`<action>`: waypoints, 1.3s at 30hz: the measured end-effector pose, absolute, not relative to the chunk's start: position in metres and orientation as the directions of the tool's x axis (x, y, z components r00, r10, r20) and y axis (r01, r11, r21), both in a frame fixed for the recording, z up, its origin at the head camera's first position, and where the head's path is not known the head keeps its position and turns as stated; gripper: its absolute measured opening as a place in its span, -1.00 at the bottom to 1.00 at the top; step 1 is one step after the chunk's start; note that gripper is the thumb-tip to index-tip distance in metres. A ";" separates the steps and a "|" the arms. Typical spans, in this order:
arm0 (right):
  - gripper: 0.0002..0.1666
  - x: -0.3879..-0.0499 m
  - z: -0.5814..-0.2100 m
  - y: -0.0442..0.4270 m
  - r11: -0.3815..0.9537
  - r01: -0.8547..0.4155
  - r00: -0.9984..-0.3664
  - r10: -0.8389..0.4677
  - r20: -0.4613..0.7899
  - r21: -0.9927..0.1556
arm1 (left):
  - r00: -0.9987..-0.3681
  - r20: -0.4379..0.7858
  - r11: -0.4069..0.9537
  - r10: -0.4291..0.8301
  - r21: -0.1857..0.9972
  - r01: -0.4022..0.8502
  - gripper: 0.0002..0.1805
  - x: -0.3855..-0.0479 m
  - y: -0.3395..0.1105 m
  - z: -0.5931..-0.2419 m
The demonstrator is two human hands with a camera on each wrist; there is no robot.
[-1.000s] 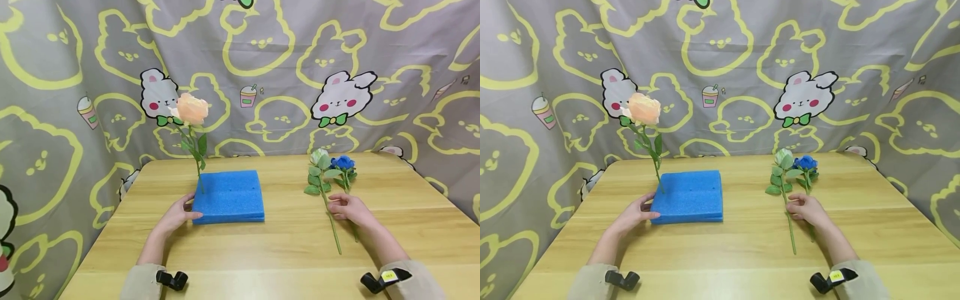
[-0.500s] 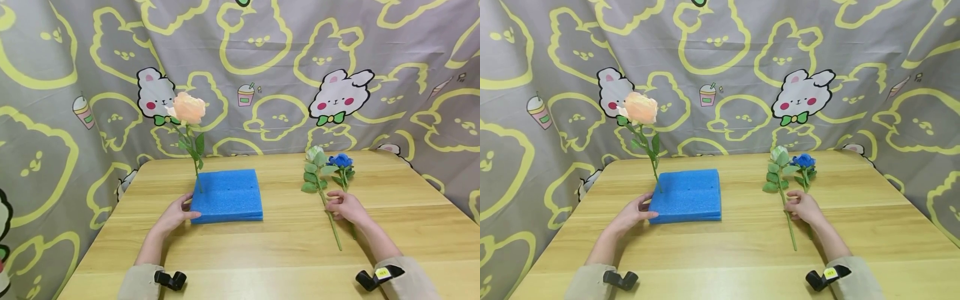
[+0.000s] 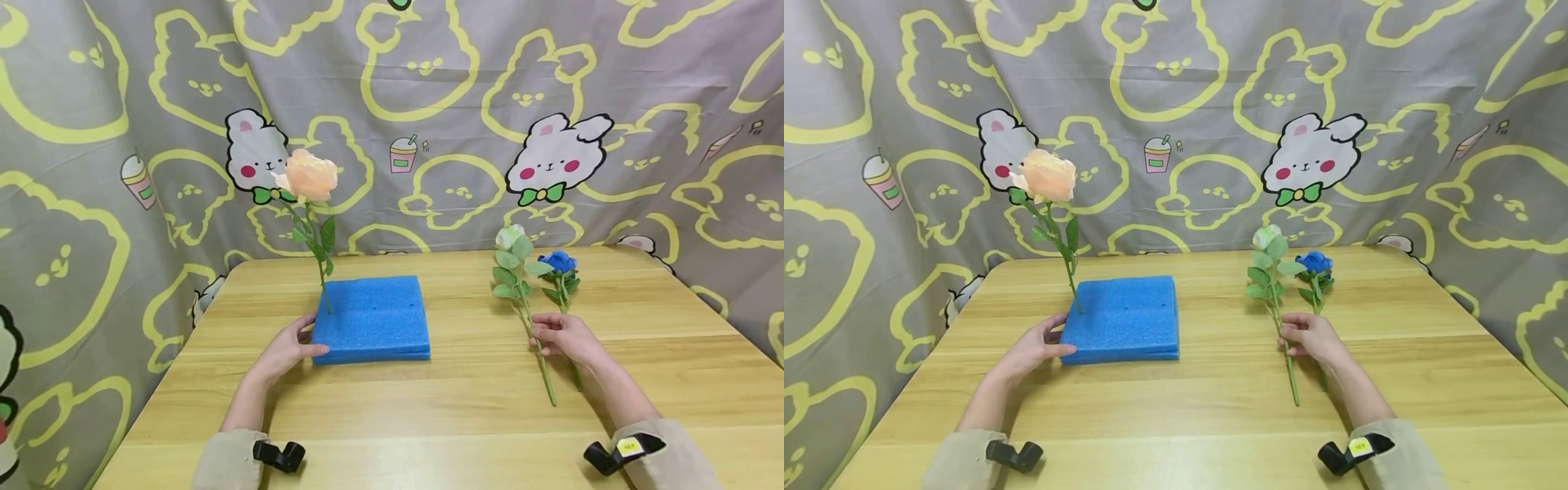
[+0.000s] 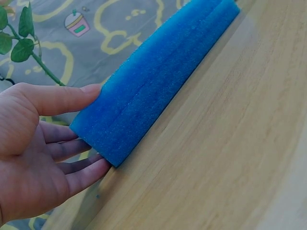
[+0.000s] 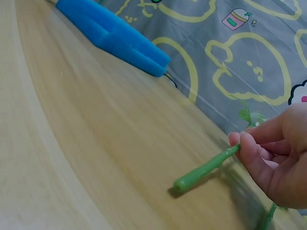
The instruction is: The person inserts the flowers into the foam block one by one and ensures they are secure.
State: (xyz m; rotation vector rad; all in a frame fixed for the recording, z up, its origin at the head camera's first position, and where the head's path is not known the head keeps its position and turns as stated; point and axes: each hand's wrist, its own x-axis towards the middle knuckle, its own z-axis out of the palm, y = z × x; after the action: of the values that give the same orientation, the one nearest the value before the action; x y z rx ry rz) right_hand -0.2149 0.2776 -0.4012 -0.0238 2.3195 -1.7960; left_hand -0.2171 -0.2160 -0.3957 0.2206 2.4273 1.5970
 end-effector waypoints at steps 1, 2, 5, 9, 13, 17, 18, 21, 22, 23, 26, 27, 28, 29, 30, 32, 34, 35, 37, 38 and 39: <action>-0.42 -0.214 -0.400 0.277 0.251 0.112 -0.979 -0.139 -0.150 -0.962 | -0.962 -0.105 0.399 0.252 0.917 0.004 -0.04 -0.217 -0.216 -0.395; -0.41 -0.214 -0.399 0.277 0.240 0.112 -0.979 -0.139 -0.148 -0.964 | -0.961 -0.104 0.401 0.255 0.916 0.007 -0.04 -0.217 -0.216 -0.395; -0.41 -0.213 -0.396 0.276 0.194 0.112 -0.978 -0.151 -0.142 -0.975 | -0.960 -0.102 0.404 0.259 0.915 0.012 -0.04 -0.216 -0.215 -0.394; -0.46 -0.212 -0.393 0.275 0.147 0.097 -0.976 -0.179 -0.123 -0.984 | -0.962 -0.102 0.404 0.254 0.915 0.009 -0.05 -0.215 -0.215 -0.393; -0.54 -0.212 -0.390 0.273 0.117 0.039 -0.976 -0.211 -0.063 -0.992 | -0.964 -0.106 0.409 0.244 0.913 0.003 -0.04 -0.216 -0.215 -0.395; -0.58 -0.211 -0.387 0.271 0.082 -0.011 -0.973 -0.230 -0.008 -0.997 | -0.964 -0.112 0.409 0.243 0.913 -0.003 -0.04 -0.217 -0.216 -0.396; -0.59 -0.211 -0.386 0.270 0.077 -0.015 -0.973 -0.229 -0.003 -0.997 | -0.964 -0.112 0.406 0.242 0.914 -0.004 -0.04 -0.217 -0.216 -0.396; -0.64 -0.210 -0.382 0.266 0.088 -0.051 -0.972 -0.232 0.029 -0.995 | -0.963 -0.112 0.403 0.245 0.915 -0.004 -0.04 -0.217 -0.216 -0.396; -0.66 -0.211 -0.381 0.264 0.091 -0.061 -0.972 -0.231 0.039 -0.994 | -0.963 -0.112 0.405 0.246 0.914 -0.003 -0.04 -0.217 -0.216 -0.396; -0.69 -0.211 -0.379 0.263 0.091 -0.069 -0.973 -0.228 0.047 -0.993 | -0.963 -0.112 0.404 0.244 0.915 -0.004 -0.03 -0.217 -0.216 -0.395; -0.75 -0.212 -0.376 0.257 0.057 -0.095 -0.971 -0.224 0.080 -0.994 | -0.963 -0.119 0.398 0.241 0.917 -0.013 -0.03 -0.218 -0.215 -0.397; -0.76 -0.212 -0.375 0.255 0.040 -0.101 -0.970 -0.224 0.089 -0.994 | -0.963 -0.121 0.398 0.241 0.917 -0.016 -0.03 -0.218 -0.215 -0.397; -0.76 -0.213 -0.374 0.252 0.024 -0.108 -0.969 -0.225 0.099 -0.994 | -0.963 -0.122 0.397 0.240 0.918 -0.018 -0.03 -0.218 -0.215 -0.397; -0.75 -0.213 -0.373 0.250 0.013 -0.115 -0.968 -0.226 0.109 -0.993 | -0.963 -0.123 0.396 0.241 0.918 -0.018 -0.03 -0.218 -0.215 -0.397; -0.74 -0.214 -0.372 0.248 0.004 -0.121 -0.966 -0.229 0.117 -0.993 | -0.962 -0.123 0.396 0.243 0.918 -0.018 -0.03 -0.218 -0.215 -0.398; -0.72 -0.215 -0.370 0.243 0.007 -0.129 -0.965 -0.233 0.124 -0.992 | -0.961 -0.118 0.397 0.249 0.918 -0.010 -0.03 -0.218 -0.215 -0.397; -0.70 -0.216 -0.368 0.239 0.020 -0.137 -0.962 -0.240 0.128 -0.990 | -0.960 -0.112 0.399 0.255 0.917 -0.001 -0.04 -0.217 -0.215 -0.395; -0.70 -0.217 -0.367 0.237 0.029 -0.141 -0.961 -0.244 0.129 -0.990 | -0.960 -0.111 0.399 0.258 0.917 0.002 -0.04 -0.216 -0.215 -0.395; -0.72 -0.219 -0.365 0.233 0.042 -0.145 -0.960 -0.248 0.131 -0.988 | -0.960 -0.109 0.396 0.258 0.918 0.002 -0.04 -0.216 -0.215 -0.393; -0.73 -0.220 -0.364 0.230 0.050 -0.147 -0.960 -0.248 0.130 -0.988 | -0.960 -0.109 0.396 0.257 0.918 0.002 -0.04 -0.215 -0.215 -0.393; -0.75 -0.221 -0.363 0.228 0.055 -0.147 -0.960 -0.248 0.129 -0.988 | -0.960 -0.109 0.396 0.257 0.918 0.002 -0.05 -0.215 -0.215 -0.392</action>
State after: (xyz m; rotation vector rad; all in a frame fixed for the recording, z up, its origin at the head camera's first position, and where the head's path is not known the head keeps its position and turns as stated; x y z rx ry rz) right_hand -0.2207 0.2282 -0.3633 -0.4173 2.2263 -2.0678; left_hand -0.2151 -0.2147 -0.3925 0.2284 2.4213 1.5914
